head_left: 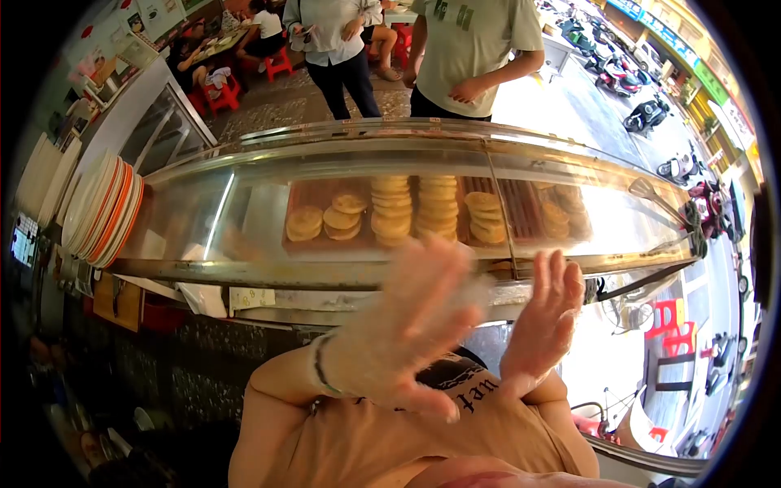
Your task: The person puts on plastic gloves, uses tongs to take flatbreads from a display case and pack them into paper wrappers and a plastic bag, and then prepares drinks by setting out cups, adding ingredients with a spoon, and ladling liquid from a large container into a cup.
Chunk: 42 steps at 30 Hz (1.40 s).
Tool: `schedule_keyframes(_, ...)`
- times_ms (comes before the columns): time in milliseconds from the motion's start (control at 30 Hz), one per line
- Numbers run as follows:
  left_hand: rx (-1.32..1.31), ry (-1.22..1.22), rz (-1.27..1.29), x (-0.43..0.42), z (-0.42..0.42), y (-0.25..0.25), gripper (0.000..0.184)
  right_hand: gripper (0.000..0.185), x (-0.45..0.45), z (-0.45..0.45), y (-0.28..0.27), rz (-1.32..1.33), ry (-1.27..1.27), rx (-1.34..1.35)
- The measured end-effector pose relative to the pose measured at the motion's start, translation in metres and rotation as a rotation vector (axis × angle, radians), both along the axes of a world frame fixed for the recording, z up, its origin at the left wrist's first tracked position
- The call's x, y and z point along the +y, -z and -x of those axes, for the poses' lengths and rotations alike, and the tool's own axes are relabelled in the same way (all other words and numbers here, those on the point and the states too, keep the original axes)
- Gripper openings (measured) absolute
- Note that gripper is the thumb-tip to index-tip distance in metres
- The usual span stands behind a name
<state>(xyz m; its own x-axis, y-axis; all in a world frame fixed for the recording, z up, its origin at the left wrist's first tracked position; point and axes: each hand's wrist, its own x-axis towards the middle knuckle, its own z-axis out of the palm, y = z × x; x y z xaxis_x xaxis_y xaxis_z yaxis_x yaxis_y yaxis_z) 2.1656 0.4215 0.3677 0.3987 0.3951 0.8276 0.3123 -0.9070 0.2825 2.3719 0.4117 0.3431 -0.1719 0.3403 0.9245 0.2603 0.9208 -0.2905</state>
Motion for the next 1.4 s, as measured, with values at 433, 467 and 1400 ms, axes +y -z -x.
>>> schedule_keyframes(433, 0.104, 0.587, 0.167, -0.025, -0.046, 0.031, 0.066, 0.062, -0.021, 0.009, 0.006, 0.311, -0.719, -0.362)
schedule_keyframes(467, 0.133, 0.594, 0.232, -0.025, -0.044, 0.032, 0.066, 0.06, -0.022, 0.009, 0.009, 0.343, -0.744, -0.39)
schedule_keyframes(1400, -0.563, -0.098, 0.621, -0.061, 0.025, 0.064, 0.041, 0.025, -0.018, -0.08, 0.039, 0.353, 0.184, -0.064)
